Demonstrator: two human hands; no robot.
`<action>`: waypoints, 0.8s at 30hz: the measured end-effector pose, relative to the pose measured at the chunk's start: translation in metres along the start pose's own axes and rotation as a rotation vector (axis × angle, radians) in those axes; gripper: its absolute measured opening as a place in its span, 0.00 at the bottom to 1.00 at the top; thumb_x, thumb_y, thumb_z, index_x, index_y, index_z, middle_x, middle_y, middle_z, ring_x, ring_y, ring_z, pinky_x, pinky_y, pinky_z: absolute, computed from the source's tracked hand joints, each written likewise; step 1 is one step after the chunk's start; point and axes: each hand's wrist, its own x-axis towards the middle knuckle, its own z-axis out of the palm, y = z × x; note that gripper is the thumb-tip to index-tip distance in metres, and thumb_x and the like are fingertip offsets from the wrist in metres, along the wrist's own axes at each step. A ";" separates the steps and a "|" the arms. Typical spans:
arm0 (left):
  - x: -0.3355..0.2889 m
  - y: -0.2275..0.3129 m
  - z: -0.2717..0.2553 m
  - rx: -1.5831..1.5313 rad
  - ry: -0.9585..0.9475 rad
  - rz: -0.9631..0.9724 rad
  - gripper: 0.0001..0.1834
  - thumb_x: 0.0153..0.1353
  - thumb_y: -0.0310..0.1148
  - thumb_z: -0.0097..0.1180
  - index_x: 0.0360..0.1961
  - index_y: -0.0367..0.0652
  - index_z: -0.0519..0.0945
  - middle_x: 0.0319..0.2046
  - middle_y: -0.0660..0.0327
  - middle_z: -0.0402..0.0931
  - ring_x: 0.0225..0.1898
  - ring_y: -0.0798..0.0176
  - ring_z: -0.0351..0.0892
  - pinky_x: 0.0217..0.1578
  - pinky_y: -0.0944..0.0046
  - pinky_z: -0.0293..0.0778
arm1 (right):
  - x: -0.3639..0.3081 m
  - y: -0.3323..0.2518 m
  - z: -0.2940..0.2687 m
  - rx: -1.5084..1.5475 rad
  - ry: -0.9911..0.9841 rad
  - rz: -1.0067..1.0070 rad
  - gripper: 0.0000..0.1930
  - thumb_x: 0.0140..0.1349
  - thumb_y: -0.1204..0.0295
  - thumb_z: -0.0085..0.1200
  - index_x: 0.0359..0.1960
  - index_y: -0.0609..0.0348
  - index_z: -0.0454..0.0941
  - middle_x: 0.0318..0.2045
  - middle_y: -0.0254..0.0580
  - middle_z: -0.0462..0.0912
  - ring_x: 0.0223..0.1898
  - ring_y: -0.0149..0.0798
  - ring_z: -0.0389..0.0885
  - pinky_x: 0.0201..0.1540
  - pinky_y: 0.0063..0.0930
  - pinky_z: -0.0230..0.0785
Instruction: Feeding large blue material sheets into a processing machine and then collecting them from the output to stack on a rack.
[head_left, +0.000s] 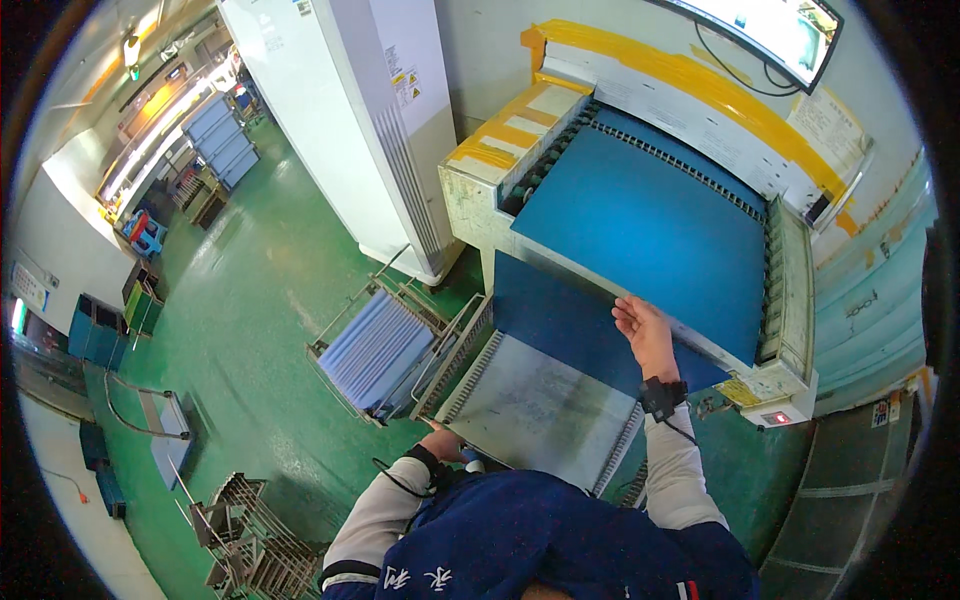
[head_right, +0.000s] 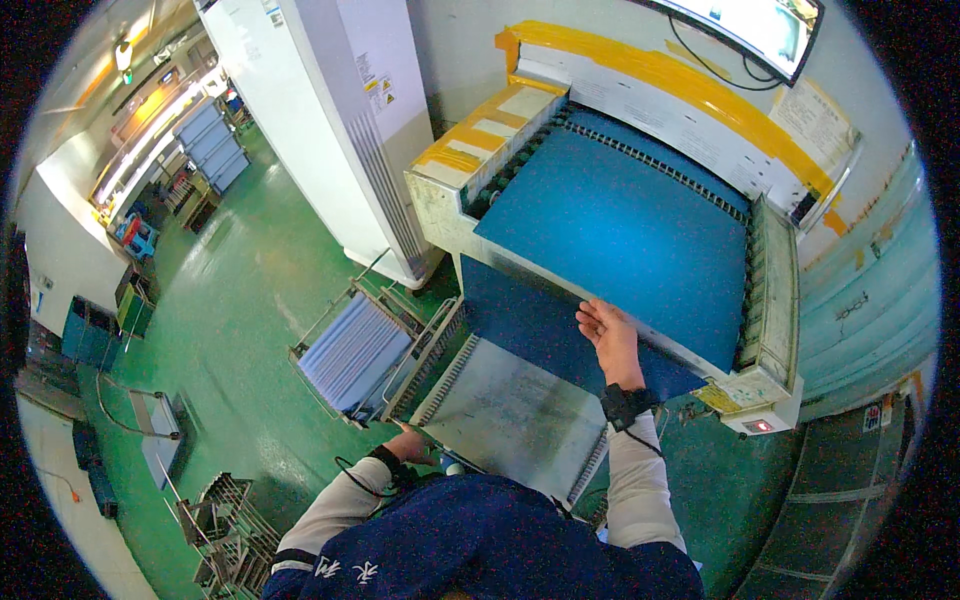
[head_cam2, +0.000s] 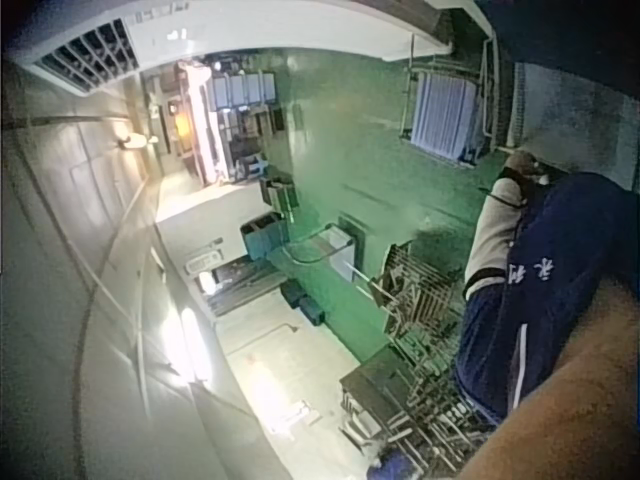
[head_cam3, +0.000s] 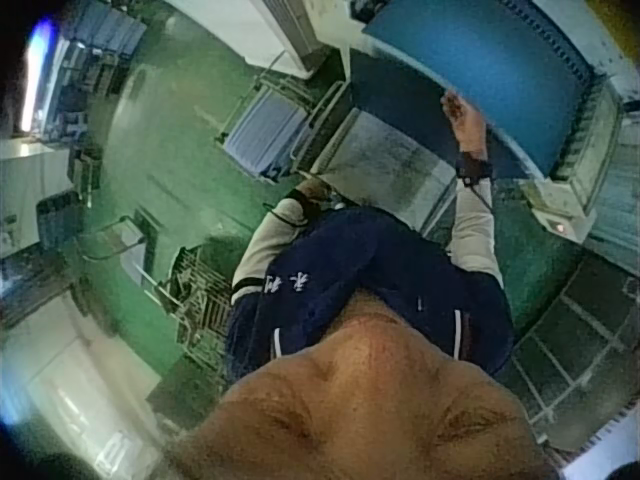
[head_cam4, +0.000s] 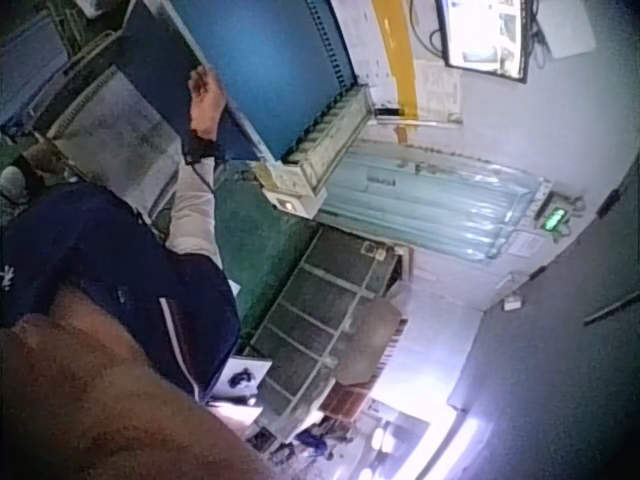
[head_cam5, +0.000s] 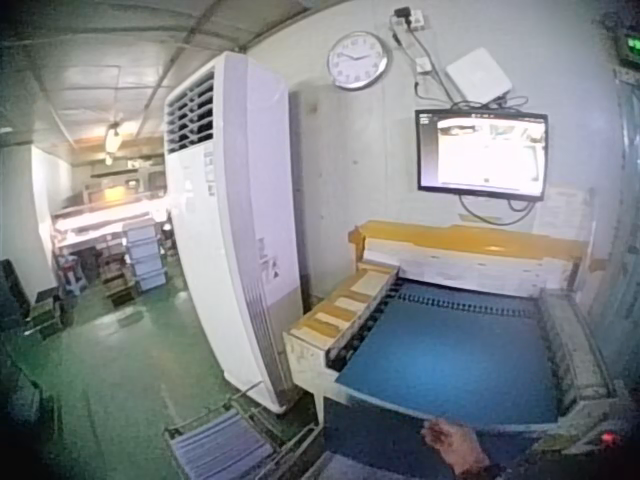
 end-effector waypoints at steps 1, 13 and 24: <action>0.000 -0.001 0.001 0.010 0.005 0.031 0.42 0.47 0.68 0.52 0.54 0.45 0.75 0.47 0.49 0.77 0.51 0.43 0.73 0.58 0.25 0.33 | -0.001 0.000 0.004 -0.001 0.000 0.001 0.13 0.64 0.65 0.51 0.41 0.64 0.75 0.40 0.45 0.81 0.38 0.36 0.81 0.38 0.24 0.75; 0.003 0.007 -0.005 0.049 -0.061 -0.027 0.40 0.48 0.65 0.54 0.56 0.49 0.73 0.49 0.53 0.76 0.54 0.47 0.71 0.58 0.26 0.38 | 0.003 0.016 0.004 -1.237 0.065 -0.794 0.07 0.51 0.72 0.59 0.32 0.58 0.79 0.30 0.45 0.81 0.33 0.47 0.79 0.37 0.37 0.71; 0.000 0.006 -0.004 0.046 -0.025 -0.029 0.37 0.45 0.59 0.59 0.53 0.49 0.76 0.45 0.58 0.79 0.48 0.50 0.77 0.59 0.25 0.31 | 0.001 0.022 0.002 -1.828 -0.090 -0.294 0.15 0.50 0.64 0.60 0.37 0.60 0.81 0.37 0.52 0.81 0.42 0.53 0.78 0.44 0.45 0.70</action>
